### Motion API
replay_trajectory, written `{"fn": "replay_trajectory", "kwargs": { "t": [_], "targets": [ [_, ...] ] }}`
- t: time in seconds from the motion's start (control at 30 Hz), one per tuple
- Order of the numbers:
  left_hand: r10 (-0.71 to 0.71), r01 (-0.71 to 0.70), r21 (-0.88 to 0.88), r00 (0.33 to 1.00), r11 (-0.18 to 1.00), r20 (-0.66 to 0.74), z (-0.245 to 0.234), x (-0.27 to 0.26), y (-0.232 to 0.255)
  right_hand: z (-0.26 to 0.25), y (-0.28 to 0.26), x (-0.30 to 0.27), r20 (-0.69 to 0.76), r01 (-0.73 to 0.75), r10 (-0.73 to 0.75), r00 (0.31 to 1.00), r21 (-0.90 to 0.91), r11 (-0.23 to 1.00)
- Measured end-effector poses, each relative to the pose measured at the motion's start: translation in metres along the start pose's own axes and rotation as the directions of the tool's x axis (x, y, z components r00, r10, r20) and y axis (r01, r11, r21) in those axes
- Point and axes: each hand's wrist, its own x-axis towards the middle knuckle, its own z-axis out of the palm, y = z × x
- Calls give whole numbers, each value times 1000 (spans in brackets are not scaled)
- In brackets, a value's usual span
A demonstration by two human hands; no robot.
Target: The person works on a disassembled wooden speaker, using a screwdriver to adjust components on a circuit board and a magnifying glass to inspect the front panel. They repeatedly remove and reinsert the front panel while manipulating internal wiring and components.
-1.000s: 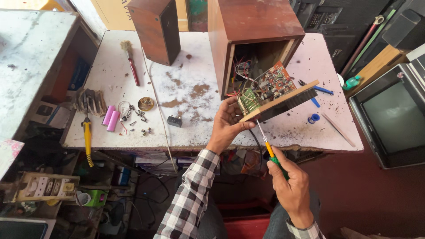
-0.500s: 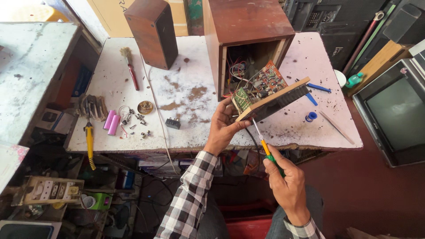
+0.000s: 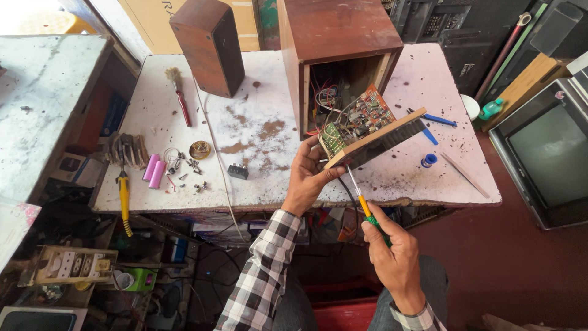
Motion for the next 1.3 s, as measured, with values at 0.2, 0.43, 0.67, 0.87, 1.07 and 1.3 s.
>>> {"fn": "replay_trajectory", "kwargs": {
  "t": [0.2, 0.43, 0.67, 0.87, 1.07, 1.3],
  "targets": [
    [1, -1, -3, 1000, 1000, 5, -2, 0, -1, 1, -1, 1, 0, -6, 6, 1000, 21, 1000],
    [-14, 15, -18, 1000, 1000, 8, 0, 1, -8, 4, -20, -6, -21, 304, -320, 947, -256, 918],
    [-27, 28, -24, 999, 999, 18, -1, 1, -8, 6, -34, -10, -25, 284, -329, 944, -446, 849],
    [-25, 26, -83, 1000, 996, 13, -1, 1, -10, 2, -5, -1, -25, 45, -48, 999, -108, 993],
    [22, -17, -195, 1000, 981, 19, -6, -3, -17, -21, 21, 30, 584, -617, 218, 782, 673, 409],
    [-3, -1, -101, 999, 995, -40, -12, 4, -23, -1, 11, 21, -54, 139, -166, 985, -329, 934]
  ]
}}
